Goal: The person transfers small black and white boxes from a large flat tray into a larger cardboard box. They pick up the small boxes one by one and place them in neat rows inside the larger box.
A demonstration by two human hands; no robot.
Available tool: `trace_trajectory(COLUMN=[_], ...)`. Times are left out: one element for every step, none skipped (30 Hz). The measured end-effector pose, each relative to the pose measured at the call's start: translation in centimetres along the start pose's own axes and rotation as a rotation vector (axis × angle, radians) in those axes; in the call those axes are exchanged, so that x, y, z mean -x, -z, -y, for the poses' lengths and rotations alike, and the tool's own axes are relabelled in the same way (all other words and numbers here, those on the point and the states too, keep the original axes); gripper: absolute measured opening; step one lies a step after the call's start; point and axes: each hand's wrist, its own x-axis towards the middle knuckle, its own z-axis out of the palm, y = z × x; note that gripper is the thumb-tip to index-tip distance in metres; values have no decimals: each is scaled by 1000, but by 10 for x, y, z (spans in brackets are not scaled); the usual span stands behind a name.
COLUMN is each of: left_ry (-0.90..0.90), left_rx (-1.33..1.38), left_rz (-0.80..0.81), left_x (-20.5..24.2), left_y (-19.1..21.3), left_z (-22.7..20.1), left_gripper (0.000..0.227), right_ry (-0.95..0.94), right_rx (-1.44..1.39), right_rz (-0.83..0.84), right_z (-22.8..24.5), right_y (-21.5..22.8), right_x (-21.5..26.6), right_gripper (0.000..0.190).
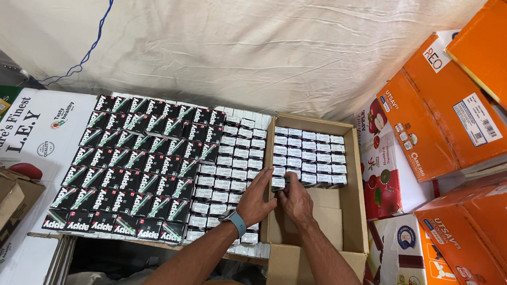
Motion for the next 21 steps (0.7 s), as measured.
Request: trace_trajectory(left_ry=[-2, 0, 2, 1, 10, 19, 18, 19, 19, 19, 45, 74, 76, 98, 119, 121, 138, 157, 161, 184, 207], left_rx=[0, 1, 1, 1, 9, 16, 16, 26, 36, 37, 83, 126, 126, 148, 170, 170, 199, 227, 227, 248, 270], left_rz=[2, 1, 0, 2, 9, 16, 17, 21, 25, 24, -10, -45, -48, -83, -119, -125, -151, -178, -184, -219, -254], left_x=[0, 0, 0, 0, 0, 0, -2, -3, -3, -3, -3, -2, -1, 0, 2, 4, 5, 8, 11, 13, 15], left_y=[0, 0, 1, 1, 2, 2, 3, 3, 3, 9, 16, 24, 29, 34, 40, 48, 57, 65, 72, 80, 88], left_z=[-1, -2, -3, -2, -1, 0, 2, 4, 7, -2, -11, -20, -16, -13, -9, -8, -7, -6, -3, 1, 4], left_gripper=[89, 89, 89, 89, 88, 88, 88, 89, 89, 89, 81, 74, 74, 71, 68, 68, 66, 64, 64, 61, 58], right_ry=[-1, 6, 13, 12, -7, -26, -27, -18, -9, -9, -29, -48, -47, -19, 9, 14, 99, 184, 187, 268, 350], right_rx=[0, 1, 1, 1, -12, -25, -26, -57, -88, -86, -148, -212, -211, -280, -349, -348, -376, -405, -405, -399, -393], right_rz=[-2, -2, -1, -3, -11, -19, -20, -56, -91, -91, -144, -195, -192, -242, -292, -288, -327, -365, -359, -347, -334], right_z=[-1, -3, -4, -3, -3, -3, -2, -2, -2, -4, -5, -6, 3, 11, 20, 29, 39, 48, 59, 71, 82], right_y=[0, 0, 0, 1, 2, 3, 5, 7, 9, 8, 8, 6, 10, 13, 16, 16, 16, 15, 13, 11, 9], right_x=[0, 0, 1, 0, -1, -1, -3, -4, -4, -8, -12, -16, -14, -13, -11, -13, -14, -15, -14, -13, -12], right_gripper=[49, 50, 50, 50, 48, 46, 46, 41, 37, 37, 30, 24, 24, 24, 24, 24, 23, 22, 22, 20, 19])
